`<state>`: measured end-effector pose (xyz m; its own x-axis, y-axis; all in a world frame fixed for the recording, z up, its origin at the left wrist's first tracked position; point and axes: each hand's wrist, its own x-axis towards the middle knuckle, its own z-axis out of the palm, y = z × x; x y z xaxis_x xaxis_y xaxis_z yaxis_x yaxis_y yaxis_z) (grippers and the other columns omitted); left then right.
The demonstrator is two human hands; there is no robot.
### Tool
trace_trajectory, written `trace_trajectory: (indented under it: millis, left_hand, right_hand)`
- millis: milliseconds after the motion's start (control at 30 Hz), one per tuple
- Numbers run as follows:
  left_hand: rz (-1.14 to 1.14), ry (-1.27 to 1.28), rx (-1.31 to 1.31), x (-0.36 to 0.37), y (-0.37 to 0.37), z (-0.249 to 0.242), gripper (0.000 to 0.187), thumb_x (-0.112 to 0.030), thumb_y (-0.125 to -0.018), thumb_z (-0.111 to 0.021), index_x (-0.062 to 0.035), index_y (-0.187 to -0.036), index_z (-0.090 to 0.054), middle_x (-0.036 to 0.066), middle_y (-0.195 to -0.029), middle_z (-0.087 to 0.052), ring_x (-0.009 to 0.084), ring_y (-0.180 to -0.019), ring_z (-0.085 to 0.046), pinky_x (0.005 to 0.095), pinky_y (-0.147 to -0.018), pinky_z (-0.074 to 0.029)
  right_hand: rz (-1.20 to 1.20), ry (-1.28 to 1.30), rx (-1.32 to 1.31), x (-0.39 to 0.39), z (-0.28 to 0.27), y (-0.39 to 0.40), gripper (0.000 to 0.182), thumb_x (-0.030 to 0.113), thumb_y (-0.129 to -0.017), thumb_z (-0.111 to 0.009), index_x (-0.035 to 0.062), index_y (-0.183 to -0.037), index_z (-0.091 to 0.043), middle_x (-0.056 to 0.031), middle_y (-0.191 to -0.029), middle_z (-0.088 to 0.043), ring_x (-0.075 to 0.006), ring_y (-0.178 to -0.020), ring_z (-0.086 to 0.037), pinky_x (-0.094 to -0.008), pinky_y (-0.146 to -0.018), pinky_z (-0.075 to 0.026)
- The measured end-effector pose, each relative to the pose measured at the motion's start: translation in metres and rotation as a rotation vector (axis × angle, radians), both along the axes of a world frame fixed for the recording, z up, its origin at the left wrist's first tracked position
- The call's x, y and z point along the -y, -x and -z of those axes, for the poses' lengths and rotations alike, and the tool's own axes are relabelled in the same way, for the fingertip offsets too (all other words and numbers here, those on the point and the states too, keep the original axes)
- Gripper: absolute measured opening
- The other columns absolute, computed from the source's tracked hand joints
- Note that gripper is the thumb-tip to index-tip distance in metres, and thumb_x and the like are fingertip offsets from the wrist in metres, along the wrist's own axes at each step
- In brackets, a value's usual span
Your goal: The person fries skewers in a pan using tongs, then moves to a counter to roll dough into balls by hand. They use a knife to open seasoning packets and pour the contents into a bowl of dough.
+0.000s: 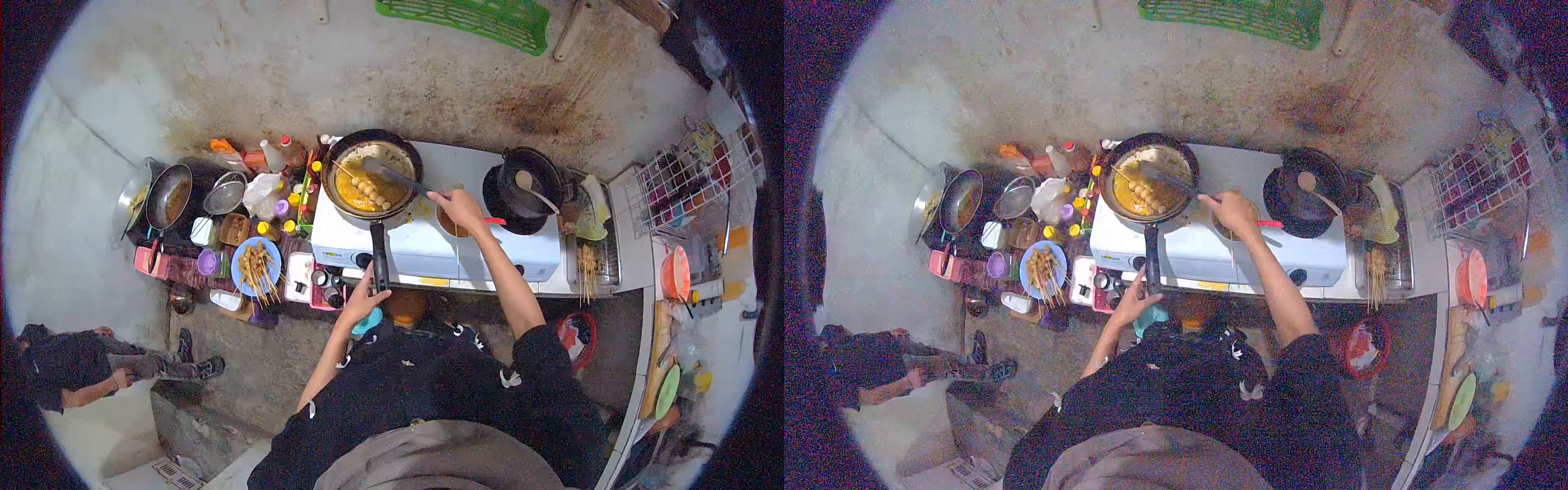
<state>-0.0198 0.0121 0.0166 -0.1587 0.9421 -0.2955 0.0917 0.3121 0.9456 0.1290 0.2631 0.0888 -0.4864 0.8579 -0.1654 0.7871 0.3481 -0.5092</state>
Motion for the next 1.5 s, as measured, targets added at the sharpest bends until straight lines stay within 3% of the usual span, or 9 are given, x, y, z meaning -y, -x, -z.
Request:
trace_trajectory:
  millis: [100, 433, 500, 833, 1033, 1100, 1200, 1433, 1500]
  left_hand:
    - [-0.023, -0.089, 0.036, 0.001, -0.003, -0.002, 0.085, -0.017, -0.072, -0.066, -0.007, -0.133, -0.008, 0.007, -0.102, -0.052, 0.0145, -0.087, -0.05, 0.0258, -0.078, -0.039]
    - [-0.017, -0.083, 0.107, 0.003, -0.003, 0.02, 0.082, -0.007, -0.074, -0.062, -0.0065, -0.134, -0.005, 0.007, -0.105, -0.048, 0.0137, -0.089, -0.048, 0.0258, -0.078, -0.04]
    - [-0.036, -0.113, 0.11, 0.004, -0.006, 0.014, 0.082, -0.006, -0.074, -0.061, -0.0074, -0.134, -0.005, 0.006, -0.099, -0.051, 0.0124, -0.084, -0.049, 0.0247, -0.075, -0.041]
    - [-0.021, -0.123, 0.147, 0.002, -0.004, 0.028, 0.081, -0.005, -0.075, -0.059, -0.009, -0.134, -0.003, 0.004, -0.086, -0.052, 0.0095, -0.07, -0.048, 0.0207, -0.062, -0.04]
    - [-0.019, -0.168, 0.29, 0.003, -0.007, 0.028, 0.081, -0.001, -0.077, -0.055, -0.0107, -0.134, 0.001, 0.008, -0.09, -0.055, 0.013, -0.083, -0.054, 0.0238, -0.066, -0.044]
    - [-0.039, -0.163, 0.333, 0.001, -0.007, 0.025, 0.08, -0.001, -0.077, -0.054, -0.011, -0.134, 0.001, 0.008, -0.092, -0.054, 0.0146, -0.084, -0.054, 0.0254, -0.066, -0.045]
    - [-0.042, -0.142, 0.329, 0.002, -0.007, 0.024, 0.079, -0.002, -0.078, -0.055, -0.0109, -0.134, 0.0, 0.008, -0.094, -0.053, 0.016, -0.086, -0.054, 0.0253, -0.067, -0.044]
    - [-0.039, -0.156, 0.266, 0.002, -0.009, 0.018, 0.078, -0.001, -0.078, -0.055, -0.0096, -0.134, 0.0, 0.007, -0.092, -0.051, 0.016, -0.087, -0.053, 0.0266, -0.076, -0.042]
    - [-0.043, -0.171, 0.289, 0.003, -0.008, 0.019, 0.078, -0.001, -0.078, -0.055, -0.0092, -0.134, 0.0, 0.007, -0.092, -0.051, 0.0157, -0.087, -0.052, 0.0266, -0.078, -0.041]
  right_hand:
    - [0.048, 0.15, -0.032, 0.001, -0.009, 0.003, 0.055, 0.055, -0.077, -0.044, 0.0038, -0.085, -0.063, -0.019, -0.067, -0.058, -0.0306, -0.069, -0.059, -0.0381, -0.066, -0.043]
    - [0.03, 0.024, -0.131, -0.006, 0.001, 0.009, 0.055, 0.055, -0.077, -0.044, 0.0053, -0.09, -0.063, -0.0187, -0.066, -0.058, -0.0308, -0.067, -0.059, -0.0375, -0.065, -0.043]
    - [0.002, -0.019, 0.018, -0.005, 0.0, 0.008, 0.054, 0.054, -0.077, -0.045, 0.0046, -0.089, -0.063, -0.0179, -0.063, -0.057, -0.0295, -0.066, -0.059, -0.0369, -0.063, -0.043]
    - [-0.059, 0.012, -0.084, -0.011, 0.008, 0.005, 0.054, 0.054, -0.077, -0.045, 0.0029, -0.083, -0.063, -0.0152, -0.056, -0.054, -0.0261, -0.054, -0.054, -0.035, -0.058, -0.042]
    - [-0.031, -0.038, -0.001, -0.005, -0.002, 0.006, 0.051, 0.053, -0.078, -0.045, 0.0059, -0.087, -0.063, -0.0157, -0.059, -0.056, -0.0271, -0.059, -0.057, -0.0353, -0.059, -0.043]
    - [-0.001, 0.107, -0.146, -0.004, -0.01, 0.009, 0.061, 0.056, -0.075, -0.045, -0.0028, -0.072, -0.062, -0.0243, -0.068, -0.057, -0.036, -0.068, -0.058, -0.0415, -0.068, -0.043]
    - [-0.006, -0.052, -0.073, -0.011, 0.001, 0.008, 0.052, 0.053, -0.078, -0.045, 0.0064, -0.089, -0.063, -0.0166, -0.058, -0.055, -0.0248, -0.055, -0.056, -0.0358, -0.057, -0.042]
    - [0.018, 0.086, -0.111, -0.014, 0.006, 0.006, 0.057, 0.053, -0.078, -0.045, -0.0021, -0.077, -0.061, -0.0163, -0.054, -0.053, -0.0241, -0.055, -0.055, -0.035, -0.058, -0.042]
    - [-0.039, -0.075, -0.108, -0.012, 0.009, 0.004, 0.06, 0.053, -0.078, -0.044, -0.0048, -0.076, -0.06, -0.0176, -0.056, -0.055, -0.0268, -0.057, -0.057, -0.0351, -0.059, -0.042]
